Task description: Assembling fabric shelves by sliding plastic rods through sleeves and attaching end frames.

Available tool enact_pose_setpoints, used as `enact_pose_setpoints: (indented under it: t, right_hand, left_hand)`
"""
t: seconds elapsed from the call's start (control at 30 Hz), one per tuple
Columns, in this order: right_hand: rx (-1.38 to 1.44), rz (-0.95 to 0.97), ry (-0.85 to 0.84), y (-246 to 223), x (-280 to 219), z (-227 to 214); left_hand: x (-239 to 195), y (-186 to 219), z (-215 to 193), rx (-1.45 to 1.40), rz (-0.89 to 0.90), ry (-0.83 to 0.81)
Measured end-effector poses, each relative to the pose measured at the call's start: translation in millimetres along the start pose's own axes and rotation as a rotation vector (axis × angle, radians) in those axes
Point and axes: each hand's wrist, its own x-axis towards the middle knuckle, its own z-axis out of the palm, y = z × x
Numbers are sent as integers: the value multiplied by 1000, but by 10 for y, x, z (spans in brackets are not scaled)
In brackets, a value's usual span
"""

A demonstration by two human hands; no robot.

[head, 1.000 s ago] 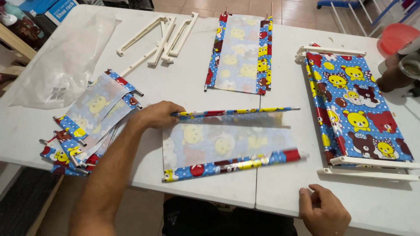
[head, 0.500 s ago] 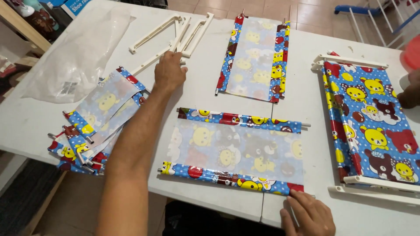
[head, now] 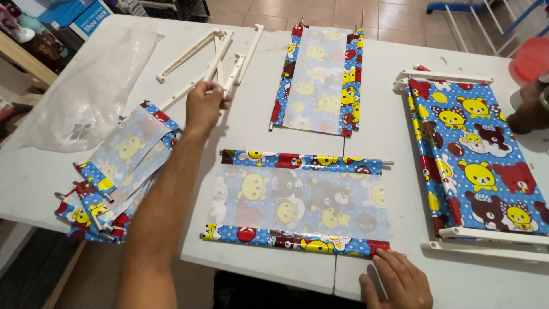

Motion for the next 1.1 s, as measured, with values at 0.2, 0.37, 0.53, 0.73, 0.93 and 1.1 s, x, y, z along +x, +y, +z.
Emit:
enact_pose_setpoints:
  t: [0.2,0.37,0.53,0.73,0.93,1.1]
  right_hand:
    - [320,-27,97,-195,172,-247]
    - [1115,308,-212,-479,225,-136]
    - [1490,413,26,-332,272,-107]
    - [1258,618,-4,-159,377,-284]
    - [652,641,-385,-525,528,-309]
    - [258,445,-436,-588,671,-181]
  left_hand:
    - [-1528,-512,-66,-155,94,-226]
    - [-2639,-1036,349,-219,262,-631]
    - [-2791,-1141,581,112,621,-716]
    - [-2626,-1322,712,481,1047,-604]
    - [-2619,-1335,763,619,1108,-570]
    - [-2612,-1308,753,575,990,-405]
